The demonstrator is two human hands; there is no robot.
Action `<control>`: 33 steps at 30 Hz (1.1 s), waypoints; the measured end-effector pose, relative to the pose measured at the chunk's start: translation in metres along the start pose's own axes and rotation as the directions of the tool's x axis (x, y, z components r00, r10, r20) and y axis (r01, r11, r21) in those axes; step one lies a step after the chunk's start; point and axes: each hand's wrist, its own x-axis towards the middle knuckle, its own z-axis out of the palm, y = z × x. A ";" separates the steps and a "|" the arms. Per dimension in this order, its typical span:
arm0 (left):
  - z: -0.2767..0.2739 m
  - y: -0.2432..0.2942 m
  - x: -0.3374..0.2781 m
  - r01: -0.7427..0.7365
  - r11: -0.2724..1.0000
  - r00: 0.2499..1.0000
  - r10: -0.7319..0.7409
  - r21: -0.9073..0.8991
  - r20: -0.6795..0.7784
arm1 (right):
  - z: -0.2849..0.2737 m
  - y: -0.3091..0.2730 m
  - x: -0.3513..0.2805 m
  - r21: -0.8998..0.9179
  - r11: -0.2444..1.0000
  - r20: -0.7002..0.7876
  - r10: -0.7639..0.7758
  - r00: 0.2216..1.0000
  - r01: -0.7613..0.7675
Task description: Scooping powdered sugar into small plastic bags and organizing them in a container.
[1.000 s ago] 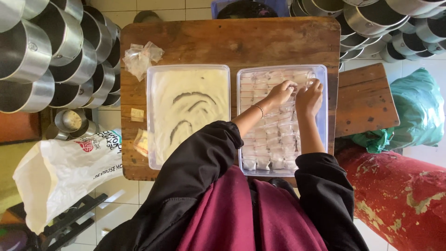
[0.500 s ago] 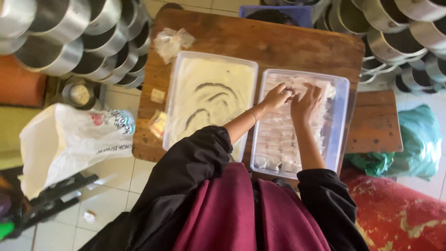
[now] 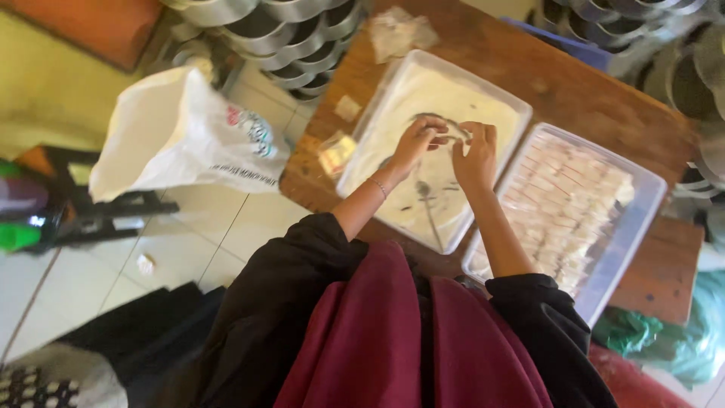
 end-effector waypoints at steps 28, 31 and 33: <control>-0.259 -0.030 -0.163 0.012 0.984 0.774 -0.123 -0.179 -0.621 | 0.219 -0.125 -0.013 -0.105 0.906 0.662 -0.244 0.709 0.410; -0.257 -0.045 -0.171 -0.009 0.985 0.776 -0.102 -0.173 -0.622 | 0.230 -0.125 -0.011 -0.145 0.852 0.664 -0.294 0.688 0.503; -0.255 -0.055 -0.174 -0.023 0.979 0.792 -0.106 -0.203 -0.601 | 0.236 -0.125 -0.008 -0.219 0.800 0.698 -0.272 0.663 0.559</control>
